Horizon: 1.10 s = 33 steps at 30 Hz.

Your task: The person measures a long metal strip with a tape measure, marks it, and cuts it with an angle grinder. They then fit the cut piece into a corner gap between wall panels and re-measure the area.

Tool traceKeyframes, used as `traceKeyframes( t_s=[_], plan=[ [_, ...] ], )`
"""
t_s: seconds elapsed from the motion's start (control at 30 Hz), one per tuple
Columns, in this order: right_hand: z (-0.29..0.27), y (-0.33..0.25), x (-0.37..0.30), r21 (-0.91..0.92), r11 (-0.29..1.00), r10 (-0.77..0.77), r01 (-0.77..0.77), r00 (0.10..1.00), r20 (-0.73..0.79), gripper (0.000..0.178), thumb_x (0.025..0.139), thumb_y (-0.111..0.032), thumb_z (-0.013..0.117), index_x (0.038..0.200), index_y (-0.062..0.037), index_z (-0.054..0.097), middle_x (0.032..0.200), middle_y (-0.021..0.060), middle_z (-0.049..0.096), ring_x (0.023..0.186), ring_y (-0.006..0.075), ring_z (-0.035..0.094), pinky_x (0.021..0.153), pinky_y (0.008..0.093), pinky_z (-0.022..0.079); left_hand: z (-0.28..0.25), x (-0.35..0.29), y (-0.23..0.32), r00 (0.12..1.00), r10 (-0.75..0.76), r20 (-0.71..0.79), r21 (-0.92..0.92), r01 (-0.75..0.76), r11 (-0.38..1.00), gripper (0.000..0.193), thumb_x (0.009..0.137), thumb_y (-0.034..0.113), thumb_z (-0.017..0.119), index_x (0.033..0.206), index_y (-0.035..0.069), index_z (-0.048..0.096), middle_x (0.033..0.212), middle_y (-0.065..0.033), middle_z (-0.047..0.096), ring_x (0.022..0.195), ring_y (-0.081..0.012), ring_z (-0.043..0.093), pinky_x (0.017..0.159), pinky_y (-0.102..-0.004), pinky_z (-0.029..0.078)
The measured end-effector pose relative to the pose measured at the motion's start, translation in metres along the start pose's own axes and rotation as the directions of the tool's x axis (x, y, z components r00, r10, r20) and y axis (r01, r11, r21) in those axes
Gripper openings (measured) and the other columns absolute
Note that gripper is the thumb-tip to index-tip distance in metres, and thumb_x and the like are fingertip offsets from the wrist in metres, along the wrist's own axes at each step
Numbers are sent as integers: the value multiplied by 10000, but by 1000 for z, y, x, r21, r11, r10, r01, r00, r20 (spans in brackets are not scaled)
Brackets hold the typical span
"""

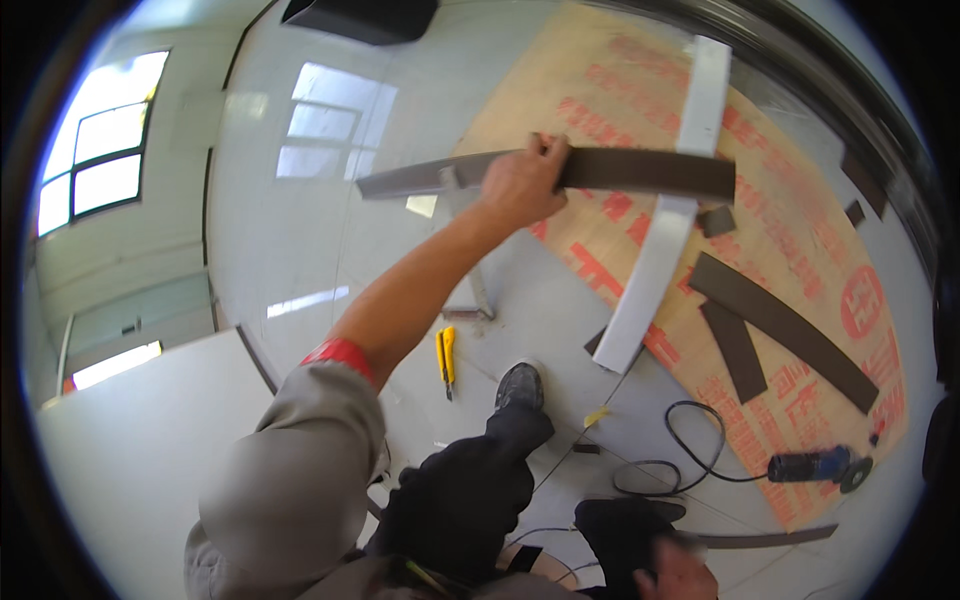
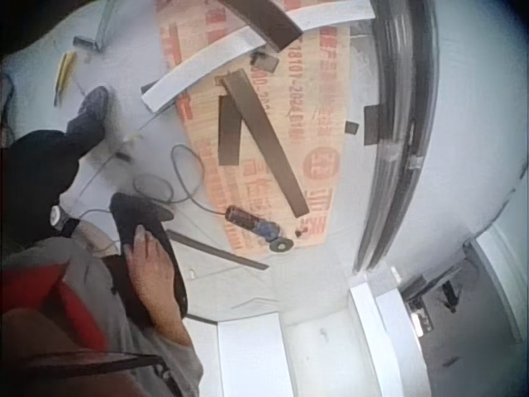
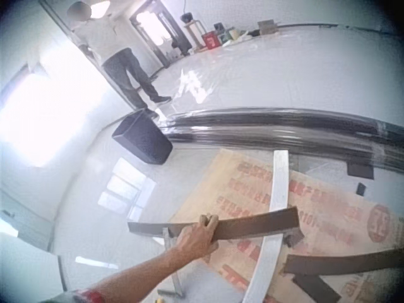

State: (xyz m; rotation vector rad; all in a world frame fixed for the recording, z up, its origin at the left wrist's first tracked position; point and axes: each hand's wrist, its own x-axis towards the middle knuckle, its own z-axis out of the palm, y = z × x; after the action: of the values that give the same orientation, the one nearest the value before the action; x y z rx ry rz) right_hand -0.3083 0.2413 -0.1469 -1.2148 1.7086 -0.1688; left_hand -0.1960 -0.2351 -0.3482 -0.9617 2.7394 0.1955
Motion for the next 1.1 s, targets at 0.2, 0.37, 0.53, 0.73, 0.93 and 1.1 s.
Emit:
traceKeyframes(
  t_s=[0.2, 0.37, 0.53, 0.73, 0.93, 1.1],
  plan=[
    [31, -9, -39, 56, 998, -24, 25, 1000, -13, 451, 894, -296, 690, 1238, -26, 580, 1078, 152, 663, 962, 309, 670, 792, 405, 564, -103, 33, 47, 981, 17, -195, -6, -19, 1000, 785, 772, 365, 708, 1458, 103, 433, 1141, -227, 599, 905, -432, 668, 802, -499, 549],
    [53, -37, -59, 118, 992, 25, -39, 993, 114, 405, 905, -280, 666, 1201, -8, 612, 962, 141, 661, 882, 286, 677, 719, 406, 573, -177, 20, 62, 883, 123, -454, -66, -170, 983, 833, 736, 345, 777, 1474, 131, 457, 1138, -172, 612, 952, -386, 666, 816, -468, 550],
    [81, -42, -52, 204, 948, 187, -245, 946, 264, 390, 862, -250, 741, 1145, -20, 599, 953, 172, 717, 853, 387, 695, 739, 462, 556, -235, -64, 81, 947, 275, -167, 7, -278, 961, 918, 692, 297, 815, 1509, 146, 425, 1065, -159, 598, 822, -327, 674, 679, -431, 581],
    [93, -84, -98, 579, 764, 505, -284, 822, -262, 326, 914, -286, 690, 1093, -21, 627, 874, 174, 727, 838, 361, 713, 728, 438, 560, -318, -253, 51, 933, 35, 359, -221, 48, 974, 829, 710, 369, 766, 1445, 110, 484, 1031, -214, 624, 868, -417, 675, 743, -497, 562],
    [-1, -188, -203, 630, 719, 608, -292, 704, -368, 315, 929, -330, 666, 1091, -62, 690, 913, 158, 738, 866, 315, 731, 775, 404, 564, -442, -420, -35, 720, -183, 669, -181, 397, 900, 756, 678, 494, 742, 1279, 67, 576, 1055, -243, 706, 991, -412, 688, 851, -504, 553],
    [-50, -219, -297, 919, 321, 775, -228, 621, -117, 265, 935, -212, 674, 1066, 18, 658, 864, 119, 709, 716, 190, 675, 556, 298, 542, -535, -407, -78, 676, -100, 730, -239, 389, 890, 707, 714, 535, 696, 1249, 82, 608, 1011, -221, 710, 970, -403, 682, 839, -492, 538]
  ],
)
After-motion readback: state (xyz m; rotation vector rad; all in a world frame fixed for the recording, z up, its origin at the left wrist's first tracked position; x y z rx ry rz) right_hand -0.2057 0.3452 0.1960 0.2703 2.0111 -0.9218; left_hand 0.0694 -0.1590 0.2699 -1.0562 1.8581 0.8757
